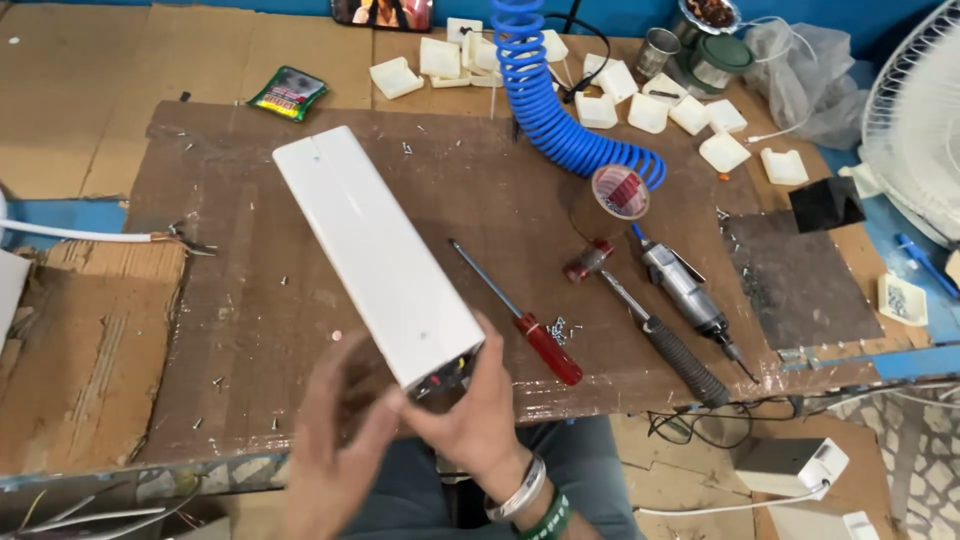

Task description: The person assembles a white electrical box by attaching a small white plastic cover to its end. They insert screws into the cover, align it with the box, and use a screwdriver to tighten the screws. The process is repeated for a second unit.

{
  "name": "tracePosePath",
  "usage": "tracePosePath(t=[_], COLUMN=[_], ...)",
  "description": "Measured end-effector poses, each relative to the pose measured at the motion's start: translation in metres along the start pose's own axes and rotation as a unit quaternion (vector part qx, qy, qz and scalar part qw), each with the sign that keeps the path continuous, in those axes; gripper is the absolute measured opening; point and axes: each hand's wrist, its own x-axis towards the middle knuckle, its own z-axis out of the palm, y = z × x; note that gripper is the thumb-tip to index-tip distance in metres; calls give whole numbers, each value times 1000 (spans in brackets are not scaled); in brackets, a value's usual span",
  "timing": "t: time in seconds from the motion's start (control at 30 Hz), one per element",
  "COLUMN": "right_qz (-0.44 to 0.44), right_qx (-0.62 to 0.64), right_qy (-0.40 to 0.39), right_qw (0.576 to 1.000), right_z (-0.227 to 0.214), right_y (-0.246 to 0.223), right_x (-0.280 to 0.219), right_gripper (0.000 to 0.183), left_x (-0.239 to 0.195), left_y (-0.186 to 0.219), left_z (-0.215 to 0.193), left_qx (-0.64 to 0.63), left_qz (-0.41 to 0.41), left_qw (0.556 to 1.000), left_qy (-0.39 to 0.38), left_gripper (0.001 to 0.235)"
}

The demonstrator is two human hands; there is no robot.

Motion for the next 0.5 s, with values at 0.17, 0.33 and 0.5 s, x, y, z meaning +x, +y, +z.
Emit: tracePosePath(t=[0.17,0.33,0.5], right_qz=[49,39,-13], right_qx=[49,8,-76], right_qy=[-39,-41,-17], right_qw=[997,998,997], right_z=[-10,-17,-51], right_y=[2,10,34], right_x=[7,0,-19], right_gripper=[99,103,75], left_x=[-19,-21,-32], left_y=[-8,-31,-81], left_z=[26,21,14], left_qx=[56,66,96], left_qz=[61,73,40], left_qw=[997,995,994], left_qy=[7,-11,-26], left_gripper=[82,83,77])
